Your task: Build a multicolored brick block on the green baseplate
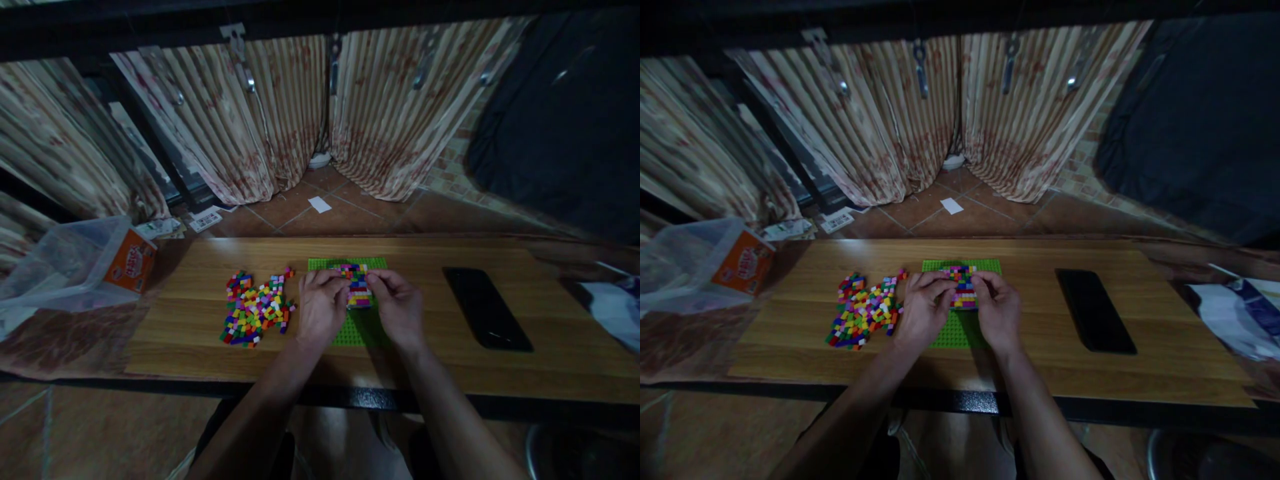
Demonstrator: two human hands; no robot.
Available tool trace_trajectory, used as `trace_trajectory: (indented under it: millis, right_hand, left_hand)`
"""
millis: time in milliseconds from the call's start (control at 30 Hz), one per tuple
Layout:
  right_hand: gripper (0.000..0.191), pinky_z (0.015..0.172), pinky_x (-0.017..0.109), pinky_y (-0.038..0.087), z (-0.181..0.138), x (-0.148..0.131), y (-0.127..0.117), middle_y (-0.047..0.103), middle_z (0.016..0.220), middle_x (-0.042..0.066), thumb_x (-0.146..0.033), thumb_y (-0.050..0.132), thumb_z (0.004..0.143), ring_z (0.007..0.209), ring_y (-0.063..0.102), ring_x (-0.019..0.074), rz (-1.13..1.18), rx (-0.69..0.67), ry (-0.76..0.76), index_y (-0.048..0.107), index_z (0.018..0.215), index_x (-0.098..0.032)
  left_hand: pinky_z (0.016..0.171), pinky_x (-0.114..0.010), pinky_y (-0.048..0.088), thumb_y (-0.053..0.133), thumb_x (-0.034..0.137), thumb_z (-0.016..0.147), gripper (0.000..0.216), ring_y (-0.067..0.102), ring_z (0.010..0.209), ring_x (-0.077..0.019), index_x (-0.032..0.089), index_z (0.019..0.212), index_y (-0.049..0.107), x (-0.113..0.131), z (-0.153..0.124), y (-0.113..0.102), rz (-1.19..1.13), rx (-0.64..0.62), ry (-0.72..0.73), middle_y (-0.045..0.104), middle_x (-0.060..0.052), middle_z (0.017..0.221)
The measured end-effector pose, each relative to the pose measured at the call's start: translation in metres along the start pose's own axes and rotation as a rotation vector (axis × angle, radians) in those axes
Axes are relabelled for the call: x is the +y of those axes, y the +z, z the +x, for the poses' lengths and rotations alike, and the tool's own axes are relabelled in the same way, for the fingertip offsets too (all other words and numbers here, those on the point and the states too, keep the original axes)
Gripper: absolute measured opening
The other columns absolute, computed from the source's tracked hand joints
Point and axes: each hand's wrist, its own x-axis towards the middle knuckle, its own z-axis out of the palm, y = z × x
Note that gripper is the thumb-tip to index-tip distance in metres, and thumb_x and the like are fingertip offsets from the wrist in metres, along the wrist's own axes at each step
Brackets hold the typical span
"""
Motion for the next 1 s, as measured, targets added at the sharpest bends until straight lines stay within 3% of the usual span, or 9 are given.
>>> trace_trajectory:
  millis: [167,300,567,1000]
  right_hand:
    - [0.019,0.092,0.040,0.047,-0.003,0.000,0.004,0.067,0.100,0.006,-0.039,0.062,0.086,0.100,0.061,0.0220,-0.259,-0.090,-0.267,0.074,0.085,-0.025]
    - [0.017,0.099,0.046,0.043,-0.005,0.004,0.010,0.061,0.115,0.006,-0.040,0.063,0.087,0.114,0.054,0.0258,-0.379,-0.100,-0.332,0.076,0.085,-0.028]
    - [0.017,0.102,0.049,0.040,-0.007,0.008,0.017,0.059,0.121,0.008,-0.036,0.061,0.087,0.119,0.050,0.0278,-0.441,-0.095,-0.316,0.076,0.085,-0.027]
    - [0.011,0.101,0.047,0.043,-0.005,0.007,0.022,0.061,0.116,0.007,-0.027,0.064,0.080,0.112,0.057,0.0244,-0.257,-0.005,-0.218,0.074,0.084,-0.025]
  left_hand:
    - [0.096,-0.037,0.048,0.057,0.013,0.089,0.023,0.064,0.100,-0.0189,0.022,0.103,0.072,-0.011,0.005,-0.010,-0.159,0.060,-0.079,0.073,-0.004,0.103]
    - [0.093,-0.035,0.051,0.057,0.010,0.086,0.022,0.066,0.096,-0.0186,0.020,0.099,0.072,-0.018,0.007,-0.013,-0.196,0.104,-0.156,0.073,-0.004,0.098]
    - [0.091,-0.035,0.054,0.059,0.011,0.085,0.020,0.067,0.097,-0.0192,0.018,0.099,0.072,-0.016,0.003,-0.005,-0.256,0.032,-0.222,0.073,-0.006,0.099]
    - [0.088,-0.035,0.055,0.066,0.012,0.080,0.019,0.067,0.093,-0.0191,0.018,0.097,0.071,-0.007,0.005,-0.002,-0.265,0.058,-0.278,0.072,-0.006,0.098]
